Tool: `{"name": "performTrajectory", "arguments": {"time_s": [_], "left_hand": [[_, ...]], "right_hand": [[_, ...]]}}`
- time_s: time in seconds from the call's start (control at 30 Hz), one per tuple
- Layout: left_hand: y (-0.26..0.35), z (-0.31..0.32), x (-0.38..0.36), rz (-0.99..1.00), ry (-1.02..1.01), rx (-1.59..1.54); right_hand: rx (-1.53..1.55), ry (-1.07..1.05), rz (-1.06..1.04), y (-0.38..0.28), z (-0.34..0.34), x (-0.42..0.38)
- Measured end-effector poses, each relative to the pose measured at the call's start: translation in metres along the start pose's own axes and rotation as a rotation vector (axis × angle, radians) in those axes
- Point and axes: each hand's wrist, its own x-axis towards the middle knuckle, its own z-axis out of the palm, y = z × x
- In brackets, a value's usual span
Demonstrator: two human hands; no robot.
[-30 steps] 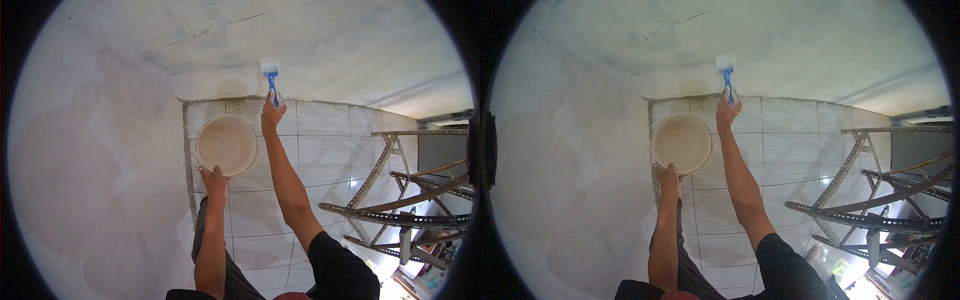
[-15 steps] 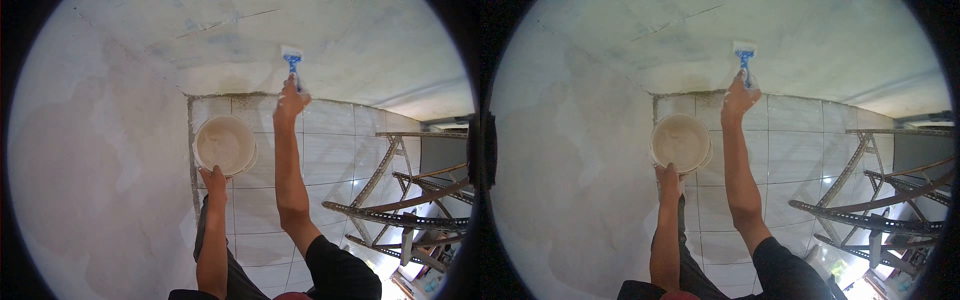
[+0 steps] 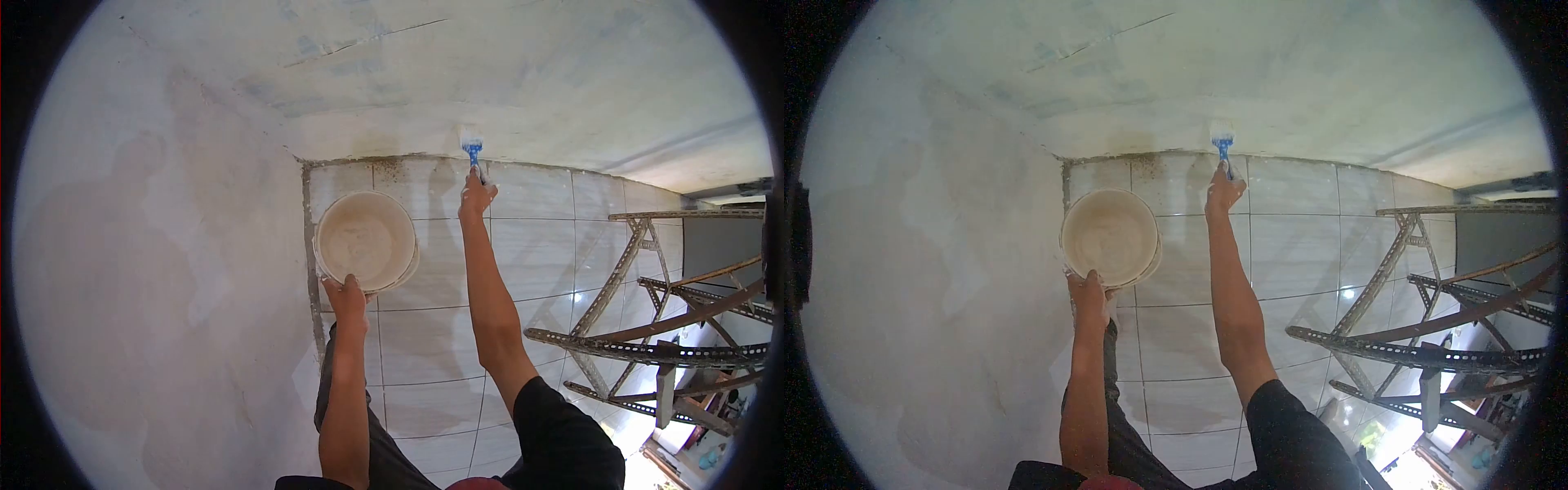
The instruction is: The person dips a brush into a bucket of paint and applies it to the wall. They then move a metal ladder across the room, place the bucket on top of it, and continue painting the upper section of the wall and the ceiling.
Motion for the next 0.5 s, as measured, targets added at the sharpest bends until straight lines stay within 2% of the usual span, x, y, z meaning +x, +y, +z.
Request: {"name": "performTrajectory", "arguments": {"time_s": [0.13,0.2,0.23,0.27,0.3,0.33,0.4,0.43,0.5], "left_hand": [[-0.002,-0.004,-0.002,-0.002,0.037,0.035],[-0.004,-0.009,0.002,0.011,0.027,0.055],[-0.008,-0.009,0.005,-0.001,0.067,0.050],[-0.010,-0.010,0.007,-0.013,0.106,0.043],[-0.009,-0.012,0.009,-0.012,0.111,0.034],[-0.008,-0.013,0.010,-0.030,0.063,0.020],[-0.006,-0.017,0.013,-0.045,0.022,-0.006],[-0.006,-0.020,0.015,-0.037,0.020,-0.006],[0.000,-0.023,0.012,-0.028,0.025,-0.010]], "right_hand": [[-0.004,-0.102,-0.016,-0.018,0.016,-0.028],[-0.282,-0.020,-0.564,-0.026,0.049,-0.043],[-0.281,-0.027,-0.563,-0.042,0.061,-0.062],[-0.202,-0.084,-0.467,-0.070,0.071,-0.085],[-0.123,-0.142,-0.371,-0.097,0.079,-0.106],[-0.125,-0.153,-0.375,-0.120,0.081,-0.123],[0.234,-0.365,-0.082,-0.149,0.081,-0.152],[0.231,-0.377,-0.081,-0.150,0.084,-0.158],[0.156,-0.213,-0.204,-0.149,0.091,-0.168]]}}
